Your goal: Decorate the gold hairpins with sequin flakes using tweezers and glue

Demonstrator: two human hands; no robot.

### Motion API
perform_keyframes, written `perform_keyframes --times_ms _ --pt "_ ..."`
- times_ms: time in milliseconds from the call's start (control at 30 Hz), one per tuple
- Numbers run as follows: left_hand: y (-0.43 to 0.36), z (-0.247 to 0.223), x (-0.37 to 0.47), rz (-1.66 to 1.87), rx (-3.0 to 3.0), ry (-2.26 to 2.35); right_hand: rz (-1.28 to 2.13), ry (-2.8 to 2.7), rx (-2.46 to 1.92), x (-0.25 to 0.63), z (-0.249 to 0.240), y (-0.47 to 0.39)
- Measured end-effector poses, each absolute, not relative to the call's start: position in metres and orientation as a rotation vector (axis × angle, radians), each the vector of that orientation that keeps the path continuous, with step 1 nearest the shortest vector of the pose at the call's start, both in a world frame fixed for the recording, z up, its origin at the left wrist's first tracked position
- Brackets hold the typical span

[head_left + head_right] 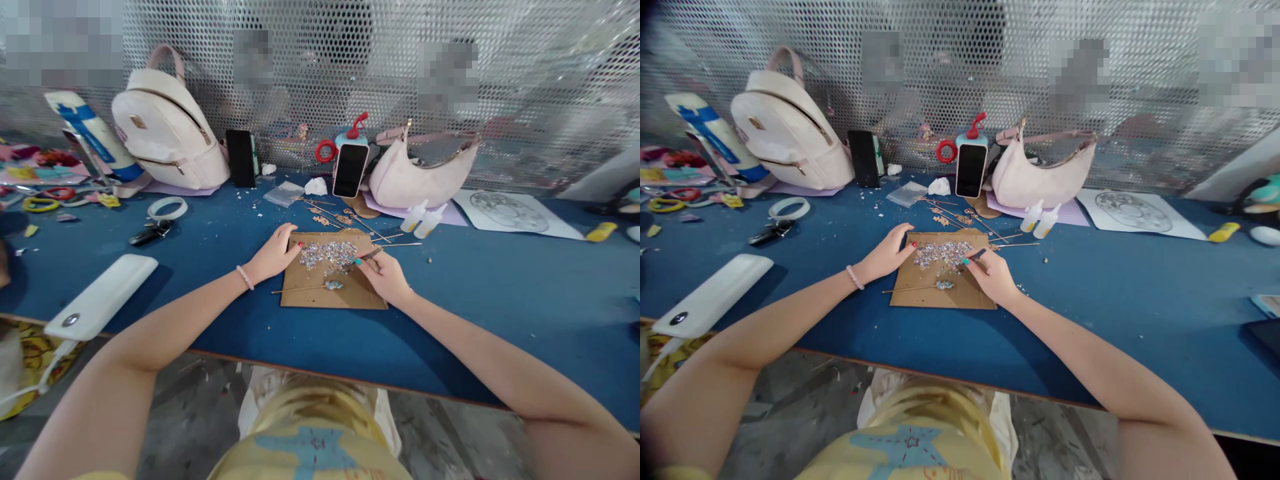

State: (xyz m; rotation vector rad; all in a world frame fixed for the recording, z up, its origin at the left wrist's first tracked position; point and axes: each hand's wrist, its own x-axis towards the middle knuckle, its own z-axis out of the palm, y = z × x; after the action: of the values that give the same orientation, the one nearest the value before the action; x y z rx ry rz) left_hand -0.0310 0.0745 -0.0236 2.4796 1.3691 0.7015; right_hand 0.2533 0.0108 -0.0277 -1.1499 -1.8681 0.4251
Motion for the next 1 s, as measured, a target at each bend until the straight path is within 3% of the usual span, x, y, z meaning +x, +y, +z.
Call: perform_keyframes --times_ms 1000 --pt "0.0678 -0.0242 -0.0241 0.503 2.582 1.328 0.578 -1.776 -1.268 0.2553 -0.0231 0.0137"
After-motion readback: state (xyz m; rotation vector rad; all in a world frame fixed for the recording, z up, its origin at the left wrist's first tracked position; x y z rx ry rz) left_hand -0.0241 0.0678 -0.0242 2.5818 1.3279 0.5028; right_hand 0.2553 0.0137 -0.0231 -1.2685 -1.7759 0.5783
